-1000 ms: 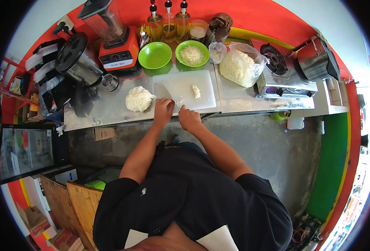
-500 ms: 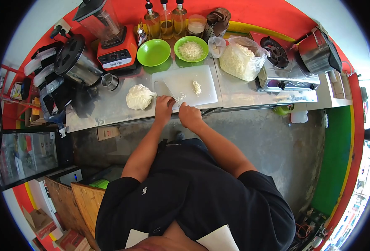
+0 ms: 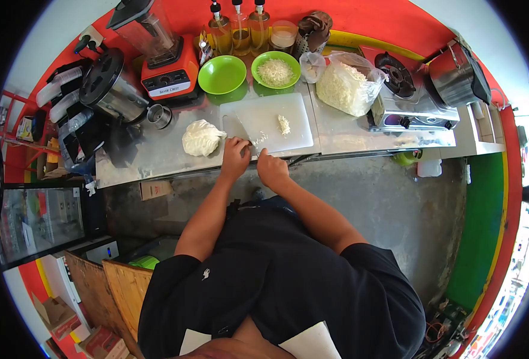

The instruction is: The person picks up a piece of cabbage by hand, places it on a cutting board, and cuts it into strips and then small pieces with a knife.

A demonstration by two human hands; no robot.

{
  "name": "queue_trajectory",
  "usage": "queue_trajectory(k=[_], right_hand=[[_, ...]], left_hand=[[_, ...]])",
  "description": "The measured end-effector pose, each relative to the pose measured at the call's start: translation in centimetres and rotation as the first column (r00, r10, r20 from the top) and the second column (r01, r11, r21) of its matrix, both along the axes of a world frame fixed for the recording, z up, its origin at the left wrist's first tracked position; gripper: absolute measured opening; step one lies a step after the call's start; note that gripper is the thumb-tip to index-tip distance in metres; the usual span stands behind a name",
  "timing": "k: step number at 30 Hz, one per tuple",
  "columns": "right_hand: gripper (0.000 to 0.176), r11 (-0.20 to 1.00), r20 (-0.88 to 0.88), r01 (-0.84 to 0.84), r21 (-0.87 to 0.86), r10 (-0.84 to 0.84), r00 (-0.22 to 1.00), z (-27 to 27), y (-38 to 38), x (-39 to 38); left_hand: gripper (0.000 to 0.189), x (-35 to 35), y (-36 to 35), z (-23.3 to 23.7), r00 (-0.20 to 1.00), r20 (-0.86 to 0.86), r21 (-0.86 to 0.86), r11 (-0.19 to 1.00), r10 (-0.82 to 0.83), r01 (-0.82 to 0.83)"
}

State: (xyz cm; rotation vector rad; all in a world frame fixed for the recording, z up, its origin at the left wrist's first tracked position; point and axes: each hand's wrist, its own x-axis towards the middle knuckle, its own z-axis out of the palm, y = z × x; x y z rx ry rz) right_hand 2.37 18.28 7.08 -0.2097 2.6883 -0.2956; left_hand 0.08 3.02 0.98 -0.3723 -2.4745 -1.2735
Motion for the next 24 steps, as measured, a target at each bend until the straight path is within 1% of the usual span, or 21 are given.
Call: queue_trajectory(k=[3, 5, 6, 8, 12, 15, 17, 21, 23, 24], right_hand=[[0.019, 0.999, 0.015, 0.021, -0.032, -0.020, 1.000, -0.3, -0.1, -0.4], [0.019, 0.998, -0.028, -0.044, -0.033, 0.043, 0.999, -0.2, 0.2, -0.9], [0.019, 0.999, -0.028, -0.036, -0.036, 0.035, 0.999, 0.1, 0.3, -0.8], [0.019, 0.999, 0.013, -0.036, -0.033, 0.036, 0.999, 0.8, 0.3, -1.0], [0.020, 0.998, 0.030, 0.052, -0.028, -0.051, 0.998, -0.1, 0.2, 0.0], [0.021, 0.998, 0.035, 0.039, -0.051, -0.038, 0.999, -0.2, 0.4, -0.4], [0.022, 0.999, 0.045, -0.024, -0.024, 0.025, 0.999, 0.0, 0.4, -1.0], [0.022, 0.999, 0.042, -0.038, -0.012, 0.039, 0.998, 0.5, 0.1, -0.4], [0.019, 1.000, -0.027, -0.018, -0.007, 0.018, 0.999, 0.1, 0.0, 0.8], [0.019, 1.000, -0.027, -0.019, -0.005, 0.018, 0.999, 0.0, -0.1, 1.2]], left_hand=[[0.011, -0.2, 0.0, 0.0, 1.000, 0.004, -0.004, 1.000, -0.004, 0.004], [0.011, -0.1, 0.1, 0.0, 1.000, 0.011, -0.002, 1.000, 0.001, -0.001], [0.011, -0.1, 0.1, 0.0, 1.000, 0.012, 0.003, 1.000, 0.010, -0.010], [0.011, -0.1, 0.2, 0.1, 1.000, 0.010, 0.002, 1.000, 0.011, -0.011], [0.010, -0.3, 0.1, -0.1, 0.999, 0.020, 0.000, 1.000, 0.028, -0.028], [0.009, -0.3, -0.1, 0.0, 0.999, 0.040, 0.012, 1.000, 0.005, -0.006], [0.008, -0.1, -0.1, 0.0, 0.999, 0.050, 0.015, 1.000, 0.003, -0.004], [0.007, -0.1, -0.3, 0.1, 0.998, 0.064, 0.008, 1.000, 0.010, -0.011], [0.007, 0.0, -0.4, 0.3, 0.997, 0.083, 0.008, 1.000, 0.005, -0.006], [0.008, -0.1, -0.5, 0.3, 0.995, 0.100, 0.007, 1.000, 0.002, -0.003]])
